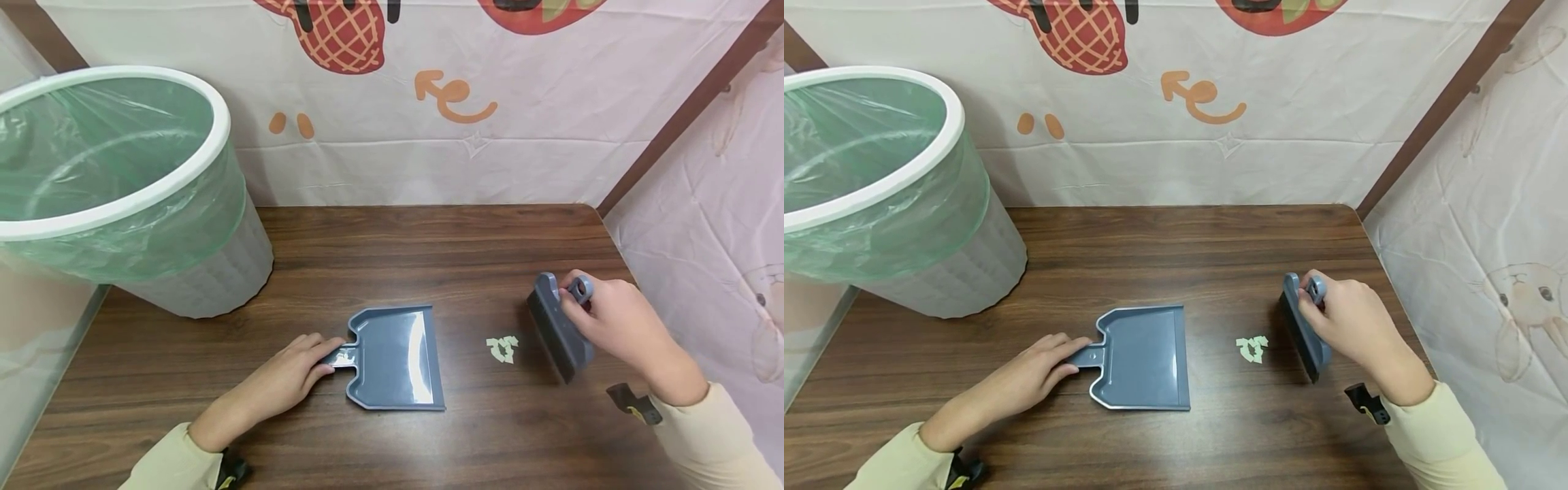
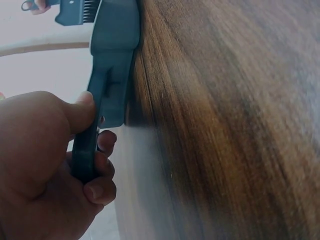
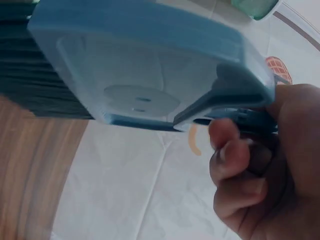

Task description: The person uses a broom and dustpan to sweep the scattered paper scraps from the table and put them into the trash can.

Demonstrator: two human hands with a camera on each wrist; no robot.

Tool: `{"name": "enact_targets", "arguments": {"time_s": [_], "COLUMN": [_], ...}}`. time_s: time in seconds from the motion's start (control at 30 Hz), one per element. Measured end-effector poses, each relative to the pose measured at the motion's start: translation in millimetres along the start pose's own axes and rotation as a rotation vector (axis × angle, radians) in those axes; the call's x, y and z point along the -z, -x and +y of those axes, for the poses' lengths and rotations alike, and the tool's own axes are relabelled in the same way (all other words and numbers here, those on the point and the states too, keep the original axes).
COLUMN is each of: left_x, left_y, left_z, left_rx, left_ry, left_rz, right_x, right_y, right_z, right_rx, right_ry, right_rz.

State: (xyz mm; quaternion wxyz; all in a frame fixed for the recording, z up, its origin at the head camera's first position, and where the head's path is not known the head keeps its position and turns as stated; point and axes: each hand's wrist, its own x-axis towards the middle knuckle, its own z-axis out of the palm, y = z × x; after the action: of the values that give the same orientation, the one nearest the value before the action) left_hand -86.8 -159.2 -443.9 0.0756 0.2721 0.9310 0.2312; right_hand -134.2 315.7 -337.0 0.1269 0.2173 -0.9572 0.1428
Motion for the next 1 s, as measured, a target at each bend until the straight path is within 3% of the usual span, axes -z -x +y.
{"name": "enact_targets", "arguments": {"time_s": [0.3,0.73,1.0], "left_x": [0.8,2.7,2.4], "left_y": [-0.8,-0.6,-1.9], "left_z": [0.9,1.9,3.2], "left_rx": [-0.006,0.003,0.005], "left_ry": [-0.001,-0.004,-0.006], "left_rz": [-0.006,-0.007,-0.002], "right_x": [-15,-63,-82], "right_y": [5.0,-9.6,-16.8], "right_z": [-14,-68,-96], "right_rx": [-0.027,-0.046,-0.031], "right_ry": [-0.001,-0.009,-0.074], "right_rz": [-0.083,-0.273,-0.270]}}
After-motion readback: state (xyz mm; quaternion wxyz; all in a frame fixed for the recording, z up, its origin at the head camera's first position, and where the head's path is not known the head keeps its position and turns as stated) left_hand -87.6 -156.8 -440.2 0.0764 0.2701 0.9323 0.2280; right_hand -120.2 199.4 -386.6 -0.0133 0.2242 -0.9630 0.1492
